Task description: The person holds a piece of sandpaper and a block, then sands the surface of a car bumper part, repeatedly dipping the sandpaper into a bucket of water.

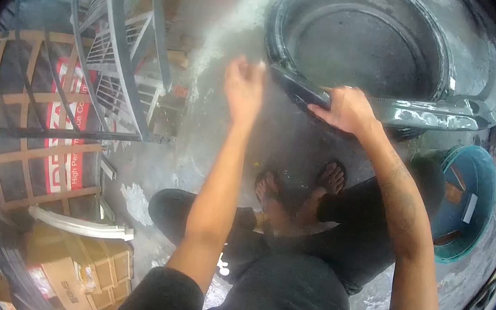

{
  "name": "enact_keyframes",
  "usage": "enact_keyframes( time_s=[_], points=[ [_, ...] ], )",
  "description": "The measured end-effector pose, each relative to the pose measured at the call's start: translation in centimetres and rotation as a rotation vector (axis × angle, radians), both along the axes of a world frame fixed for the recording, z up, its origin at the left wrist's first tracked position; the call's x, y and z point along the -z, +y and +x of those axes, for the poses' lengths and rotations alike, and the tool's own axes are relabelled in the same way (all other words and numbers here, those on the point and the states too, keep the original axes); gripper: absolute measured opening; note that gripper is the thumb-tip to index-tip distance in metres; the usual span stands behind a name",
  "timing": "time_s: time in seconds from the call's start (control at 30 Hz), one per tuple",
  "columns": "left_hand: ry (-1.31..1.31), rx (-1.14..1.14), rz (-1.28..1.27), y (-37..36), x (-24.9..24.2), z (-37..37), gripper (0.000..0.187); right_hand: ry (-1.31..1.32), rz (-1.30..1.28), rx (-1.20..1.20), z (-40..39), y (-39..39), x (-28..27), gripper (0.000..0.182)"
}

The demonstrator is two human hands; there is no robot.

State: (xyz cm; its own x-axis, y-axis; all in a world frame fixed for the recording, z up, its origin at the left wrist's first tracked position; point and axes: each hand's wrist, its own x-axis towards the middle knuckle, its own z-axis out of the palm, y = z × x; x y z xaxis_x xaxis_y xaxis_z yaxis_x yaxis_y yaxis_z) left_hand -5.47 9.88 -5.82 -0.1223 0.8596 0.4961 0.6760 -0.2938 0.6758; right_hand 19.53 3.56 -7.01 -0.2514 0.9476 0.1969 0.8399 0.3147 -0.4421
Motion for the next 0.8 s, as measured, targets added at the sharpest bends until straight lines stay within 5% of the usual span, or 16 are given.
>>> enact_keyframes(
  time_s=[0.47, 0.57, 0.67, 0.8],
  points=[
    [0.130, 0.311, -0.014, 3.8, 2.6, 0.6, 0.024, 0.000, -0.161, 0.022, -0.4, -0.3, -0.3, 0.056],
    [0.179, 0.259, 0.091, 3.5, 2.9, 0.7, 0.027, -0.026, -0.282, 0.061, -0.5, 0.5, -0.7, 0.058],
    [0.148, 0.296, -0.014, 1.8, 1.5, 1.9, 0.032, -0.012, 0.132, -0.020, -0.3, 0.3, 1.5, 0.054],
    [0.129, 0.180, -0.096, 7.3, 3.4, 0.5, 0.042, -0.004, -0.099, 0.021, -0.6, 0.0, -0.2, 0.055]
  ],
)
